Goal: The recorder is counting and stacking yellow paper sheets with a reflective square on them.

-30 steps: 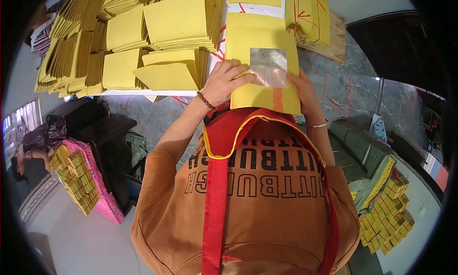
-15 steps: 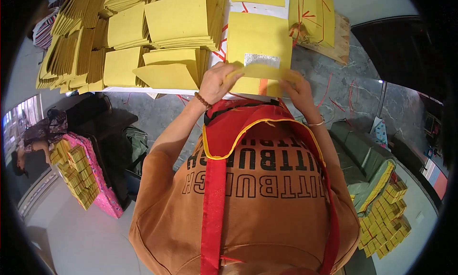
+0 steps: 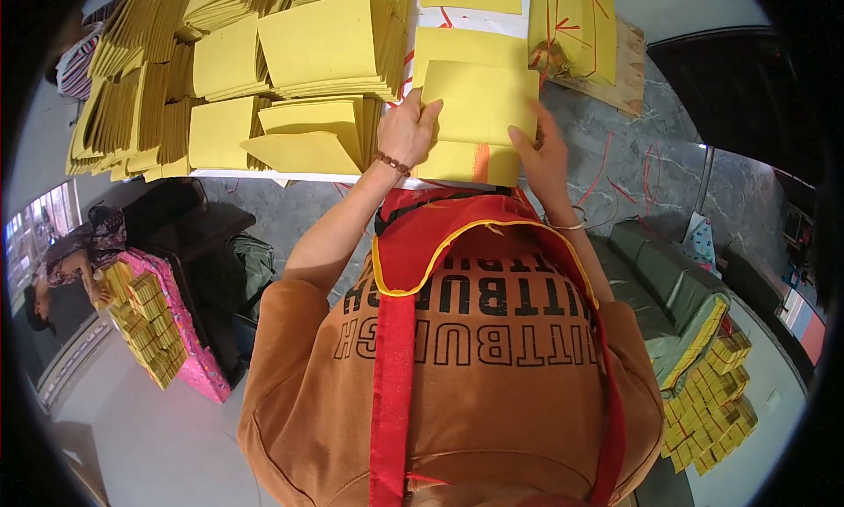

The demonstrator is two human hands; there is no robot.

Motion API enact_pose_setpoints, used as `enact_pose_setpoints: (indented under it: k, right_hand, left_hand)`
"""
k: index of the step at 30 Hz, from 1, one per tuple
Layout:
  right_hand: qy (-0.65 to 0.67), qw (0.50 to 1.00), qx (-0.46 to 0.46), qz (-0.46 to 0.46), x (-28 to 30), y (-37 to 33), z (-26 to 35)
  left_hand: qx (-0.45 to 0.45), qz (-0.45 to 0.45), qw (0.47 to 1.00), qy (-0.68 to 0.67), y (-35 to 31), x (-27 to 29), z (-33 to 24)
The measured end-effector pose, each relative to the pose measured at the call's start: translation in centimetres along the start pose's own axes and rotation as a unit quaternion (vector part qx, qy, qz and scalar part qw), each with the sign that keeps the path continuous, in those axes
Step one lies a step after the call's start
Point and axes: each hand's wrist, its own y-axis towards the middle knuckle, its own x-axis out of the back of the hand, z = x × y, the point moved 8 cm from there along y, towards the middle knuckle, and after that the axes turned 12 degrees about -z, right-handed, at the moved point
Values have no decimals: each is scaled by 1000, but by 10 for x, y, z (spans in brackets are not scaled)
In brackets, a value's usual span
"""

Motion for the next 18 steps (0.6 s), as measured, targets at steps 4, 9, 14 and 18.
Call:
enact_pose_setpoints:
  k: [4, 9, 14, 18]
  right_hand:
    - [-128, 991, 27, -20, 3, 6, -7]
    - [-113, 992, 37, -42, 5, 12, -23]
    - [-118, 991, 21, -51, 5, 14, -24]
    - [-90, 994, -23, -64, 8, 15, -32]
  left_hand:
    - [33, 13, 999, -6, 4, -3, 2]
    - [69, 22, 997, -36, 5, -6, 7]
    - [54, -31, 991, -118, -1, 12, -11]
    - [-177, -75, 973, 131, -18, 27, -63]
